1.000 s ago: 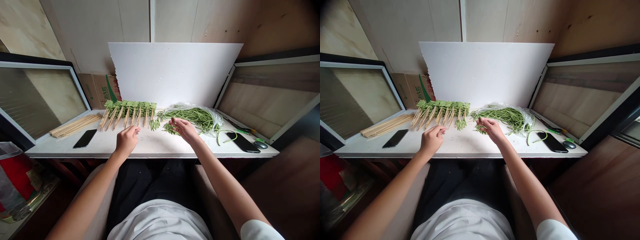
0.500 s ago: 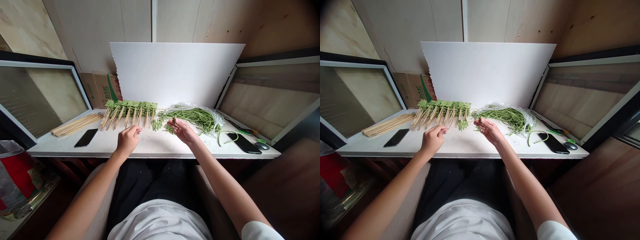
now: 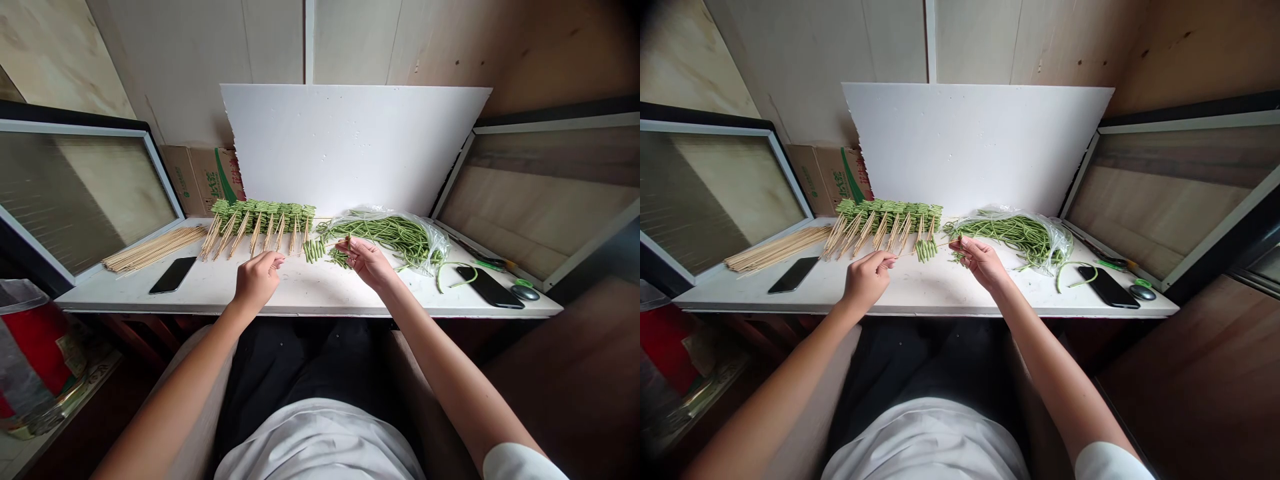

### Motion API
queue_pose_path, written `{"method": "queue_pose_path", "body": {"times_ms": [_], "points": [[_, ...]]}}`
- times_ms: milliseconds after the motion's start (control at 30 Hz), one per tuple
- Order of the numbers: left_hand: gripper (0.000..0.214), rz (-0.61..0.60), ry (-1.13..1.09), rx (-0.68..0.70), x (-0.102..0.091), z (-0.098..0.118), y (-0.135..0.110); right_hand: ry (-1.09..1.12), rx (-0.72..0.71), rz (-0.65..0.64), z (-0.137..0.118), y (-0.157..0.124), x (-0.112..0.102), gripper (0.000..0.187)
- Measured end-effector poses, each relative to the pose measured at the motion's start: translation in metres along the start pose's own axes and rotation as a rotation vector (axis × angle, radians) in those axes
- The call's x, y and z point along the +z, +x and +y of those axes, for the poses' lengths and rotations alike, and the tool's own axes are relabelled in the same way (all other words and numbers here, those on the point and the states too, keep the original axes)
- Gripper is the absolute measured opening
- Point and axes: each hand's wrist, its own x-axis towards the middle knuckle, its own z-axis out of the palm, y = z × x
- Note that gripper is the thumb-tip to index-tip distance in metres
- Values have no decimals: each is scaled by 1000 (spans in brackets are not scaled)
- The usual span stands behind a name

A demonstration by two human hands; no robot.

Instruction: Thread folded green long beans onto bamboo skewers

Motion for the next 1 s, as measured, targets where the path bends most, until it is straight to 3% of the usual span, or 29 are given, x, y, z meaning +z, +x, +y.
{"method": "queue_pose_path", "body": {"times_ms": [300, 600, 1000], "points": [[36, 24, 19, 22, 0, 0, 0, 15, -22, 79, 6, -1, 11, 32], [39, 37, -27, 43, 2, 0, -1, 32, 1, 101, 10, 1, 8, 38], [39, 26, -43, 62, 8, 1, -4, -23, -139, 227, 12, -2, 21, 32]]}}
